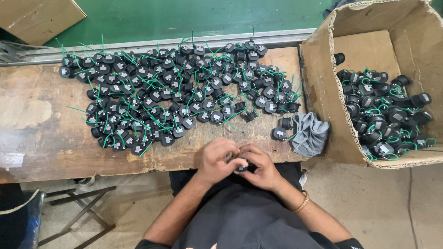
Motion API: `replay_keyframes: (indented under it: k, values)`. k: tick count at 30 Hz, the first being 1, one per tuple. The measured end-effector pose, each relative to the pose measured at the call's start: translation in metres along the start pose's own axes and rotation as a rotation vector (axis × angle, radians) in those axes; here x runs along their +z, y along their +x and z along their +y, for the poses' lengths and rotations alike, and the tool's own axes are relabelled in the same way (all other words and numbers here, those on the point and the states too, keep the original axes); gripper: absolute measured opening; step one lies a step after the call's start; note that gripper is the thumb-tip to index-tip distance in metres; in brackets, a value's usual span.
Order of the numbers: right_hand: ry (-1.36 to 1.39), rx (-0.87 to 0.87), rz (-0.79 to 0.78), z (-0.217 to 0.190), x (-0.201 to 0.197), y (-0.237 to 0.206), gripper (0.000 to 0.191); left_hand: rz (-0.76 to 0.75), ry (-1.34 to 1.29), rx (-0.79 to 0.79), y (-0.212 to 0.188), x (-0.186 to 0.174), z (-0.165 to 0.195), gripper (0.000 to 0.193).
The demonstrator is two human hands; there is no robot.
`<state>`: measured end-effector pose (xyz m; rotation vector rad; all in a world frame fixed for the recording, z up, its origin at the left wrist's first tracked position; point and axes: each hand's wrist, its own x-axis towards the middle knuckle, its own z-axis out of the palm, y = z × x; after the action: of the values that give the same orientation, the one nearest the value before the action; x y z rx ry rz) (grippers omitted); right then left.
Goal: The person picks up black power adapters with green cords from the workbench, winds each cord around its adapter by hand, and places the coiled units into a cardboard box beside the bench, working through the pile one at a time.
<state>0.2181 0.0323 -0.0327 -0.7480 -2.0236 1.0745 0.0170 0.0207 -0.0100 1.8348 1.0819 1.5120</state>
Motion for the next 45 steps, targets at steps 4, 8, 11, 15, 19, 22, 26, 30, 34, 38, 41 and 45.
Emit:
replay_keyframes:
  k: [4, 8, 11, 15, 19, 22, 26, 30, 34, 38, 41, 45]
  values:
    - [0.147, 0.009, 0.015, -0.001, -0.002, -0.001, 0.034, 0.126, 0.117, -0.186, 0.017, -0.013, -0.005, 0.031]
    - [0.483, 0.201, 0.073, 0.004, 0.001, -0.005, 0.041, 0.082, 0.467, -0.298, 0.020, -0.013, -0.011, 0.027]
    - [0.519, 0.245, 0.072, 0.006, 0.003, -0.009, 0.046, 0.158, 0.410, -0.363, 0.016, -0.009, -0.016, 0.016]
    - [0.397, 0.262, 0.067, 0.006, 0.001, -0.005, 0.035, 0.327, 0.223, -0.195, 0.007, -0.012, -0.017, 0.016]
    - [0.252, 0.117, 0.002, 0.002, -0.005, -0.001, 0.055, 0.292, 0.066, -0.026, -0.005, -0.004, -0.004, 0.018]
    - [0.267, 0.097, -0.033, 0.002, -0.005, 0.004, 0.061, 0.102, -0.040, 0.046, -0.004, 0.007, 0.002, 0.026]
    - [0.158, 0.039, -0.006, 0.004, -0.004, 0.004, 0.052, 0.113, 0.009, 0.096, 0.003, 0.017, 0.007, 0.023]
    - [0.197, 0.066, 0.041, 0.004, -0.004, 0.002, 0.044, 0.065, 0.076, 0.172, 0.003, 0.006, 0.013, 0.028]
    - [0.188, 0.103, 0.111, 0.003, -0.002, 0.003, 0.036, -0.118, 0.125, 0.262, 0.003, -0.009, 0.012, 0.030]
    - [0.117, 0.085, 0.147, -0.002, 0.004, 0.005, 0.038, -0.060, 0.045, 0.096, -0.005, -0.009, 0.004, 0.022]
    - [0.104, 0.034, 0.107, -0.003, 0.004, 0.006, 0.037, 0.037, -0.154, -0.176, -0.013, 0.003, -0.001, 0.020]
    - [0.153, 0.048, 0.100, -0.003, 0.002, 0.005, 0.035, 0.101, -0.222, -0.228, -0.017, 0.009, -0.003, 0.021]
